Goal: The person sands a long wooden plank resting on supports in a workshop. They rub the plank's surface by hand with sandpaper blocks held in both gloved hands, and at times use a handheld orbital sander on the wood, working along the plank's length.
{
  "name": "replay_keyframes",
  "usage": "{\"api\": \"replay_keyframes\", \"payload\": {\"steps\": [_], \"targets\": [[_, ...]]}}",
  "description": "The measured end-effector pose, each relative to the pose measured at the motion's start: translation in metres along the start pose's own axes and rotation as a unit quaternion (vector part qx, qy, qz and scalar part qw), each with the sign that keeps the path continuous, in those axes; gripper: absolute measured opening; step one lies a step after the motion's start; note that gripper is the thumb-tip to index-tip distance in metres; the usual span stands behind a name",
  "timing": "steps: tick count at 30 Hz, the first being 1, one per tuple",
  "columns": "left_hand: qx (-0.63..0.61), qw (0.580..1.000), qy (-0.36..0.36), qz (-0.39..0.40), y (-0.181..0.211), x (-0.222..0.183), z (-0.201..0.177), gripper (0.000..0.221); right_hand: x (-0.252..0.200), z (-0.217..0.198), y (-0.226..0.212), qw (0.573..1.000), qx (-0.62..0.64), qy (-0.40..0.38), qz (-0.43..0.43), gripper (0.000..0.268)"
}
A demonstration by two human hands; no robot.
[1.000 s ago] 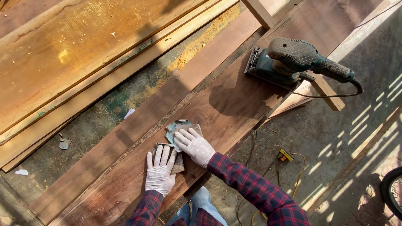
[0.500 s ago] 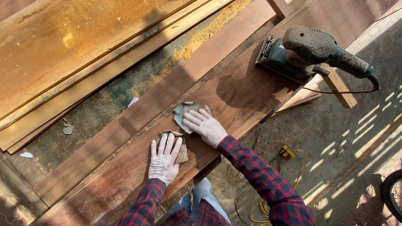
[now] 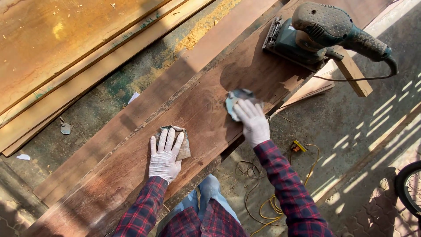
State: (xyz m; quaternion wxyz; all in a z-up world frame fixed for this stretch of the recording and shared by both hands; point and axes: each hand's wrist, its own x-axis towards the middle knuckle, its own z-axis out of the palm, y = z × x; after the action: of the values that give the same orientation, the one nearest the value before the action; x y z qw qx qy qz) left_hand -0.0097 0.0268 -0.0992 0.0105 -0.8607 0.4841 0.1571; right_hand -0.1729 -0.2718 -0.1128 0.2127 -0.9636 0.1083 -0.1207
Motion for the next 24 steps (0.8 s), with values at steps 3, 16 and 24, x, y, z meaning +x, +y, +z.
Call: {"api": "replay_keyframes", "payload": {"steps": [3,16,24], "targets": [[0.011,0.999,0.044,0.010,0.000,0.000,0.002,0.092,0.001,-0.006,0.061,0.974,-0.097,0.143,0.143,0.046],[0.036,0.995,0.018,0.086,0.078,0.108,-0.028,0.093,-0.029,0.016,0.048,0.963,-0.072,0.174,0.194,0.051],[0.013,0.985,0.039,0.169,0.080,0.104,-0.028,0.088,-0.031,0.019,-0.021,0.951,-0.050,0.177,0.249,0.049]]}}
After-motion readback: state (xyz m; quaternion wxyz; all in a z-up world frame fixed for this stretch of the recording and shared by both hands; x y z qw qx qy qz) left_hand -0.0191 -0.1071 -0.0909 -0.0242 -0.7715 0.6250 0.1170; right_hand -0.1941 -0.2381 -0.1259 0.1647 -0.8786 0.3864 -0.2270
